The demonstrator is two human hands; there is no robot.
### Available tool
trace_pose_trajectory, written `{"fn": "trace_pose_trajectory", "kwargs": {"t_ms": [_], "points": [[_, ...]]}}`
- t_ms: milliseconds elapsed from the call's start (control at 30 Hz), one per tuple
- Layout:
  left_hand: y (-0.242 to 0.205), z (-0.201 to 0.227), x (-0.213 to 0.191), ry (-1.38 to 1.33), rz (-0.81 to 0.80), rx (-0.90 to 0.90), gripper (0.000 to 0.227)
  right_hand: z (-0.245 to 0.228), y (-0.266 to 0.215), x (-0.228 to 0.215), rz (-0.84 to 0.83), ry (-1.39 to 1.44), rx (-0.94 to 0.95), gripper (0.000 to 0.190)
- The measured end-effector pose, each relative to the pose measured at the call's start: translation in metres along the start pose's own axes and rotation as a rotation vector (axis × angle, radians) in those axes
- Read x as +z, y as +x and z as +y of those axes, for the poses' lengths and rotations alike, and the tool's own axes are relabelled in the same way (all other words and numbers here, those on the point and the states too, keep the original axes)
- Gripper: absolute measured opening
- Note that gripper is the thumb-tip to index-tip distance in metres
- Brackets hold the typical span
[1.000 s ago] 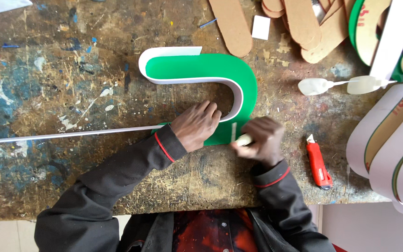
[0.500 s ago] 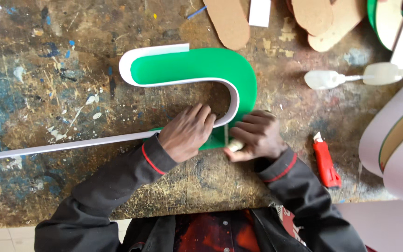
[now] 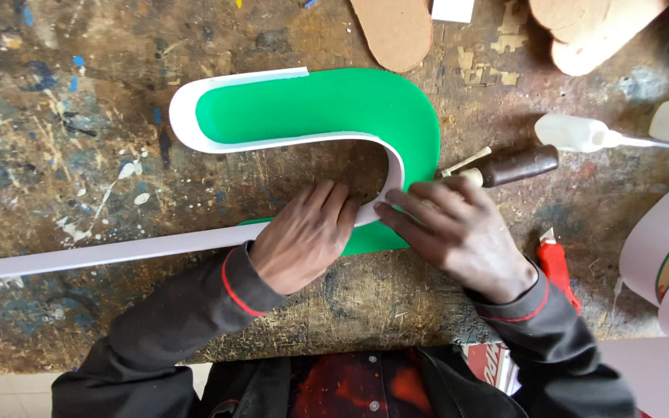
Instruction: The person applies glue from a bottle onto a green letter-shaped piece and presses a white strip along its edge. They repeat this process, attaching the white strip to the green piece to form a border.
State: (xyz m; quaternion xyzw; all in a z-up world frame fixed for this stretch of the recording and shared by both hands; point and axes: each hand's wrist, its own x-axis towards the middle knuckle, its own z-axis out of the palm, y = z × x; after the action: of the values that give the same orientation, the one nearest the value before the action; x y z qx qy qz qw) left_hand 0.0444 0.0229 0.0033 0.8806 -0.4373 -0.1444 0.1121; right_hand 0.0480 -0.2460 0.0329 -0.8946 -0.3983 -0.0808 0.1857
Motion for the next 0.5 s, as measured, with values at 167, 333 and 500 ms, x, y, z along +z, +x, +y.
{"fn": "trace_pose_trajectory", "kwargs": {"t_ms": [167, 333, 500], "points": [[0.001, 0.002, 0.007, -0.072, 0.011, -0.075, 0.027, 0.000, 0.018, -0.008, -0.280, -0.005, -0.167, 0.015], [0.001, 0.003, 0.018, 0.073, 0.245, -0.124, 0.021, 0.000, 0.018, -0.009, -0.471, 0.005, -0.184, 0.041], [-0.005, 0.001, 0.018, 0.011, 0.217, -0.167, 0.018, -0.009, 0.031, -0.013, -0.582, -0.054, -0.144, 0.037]]}}
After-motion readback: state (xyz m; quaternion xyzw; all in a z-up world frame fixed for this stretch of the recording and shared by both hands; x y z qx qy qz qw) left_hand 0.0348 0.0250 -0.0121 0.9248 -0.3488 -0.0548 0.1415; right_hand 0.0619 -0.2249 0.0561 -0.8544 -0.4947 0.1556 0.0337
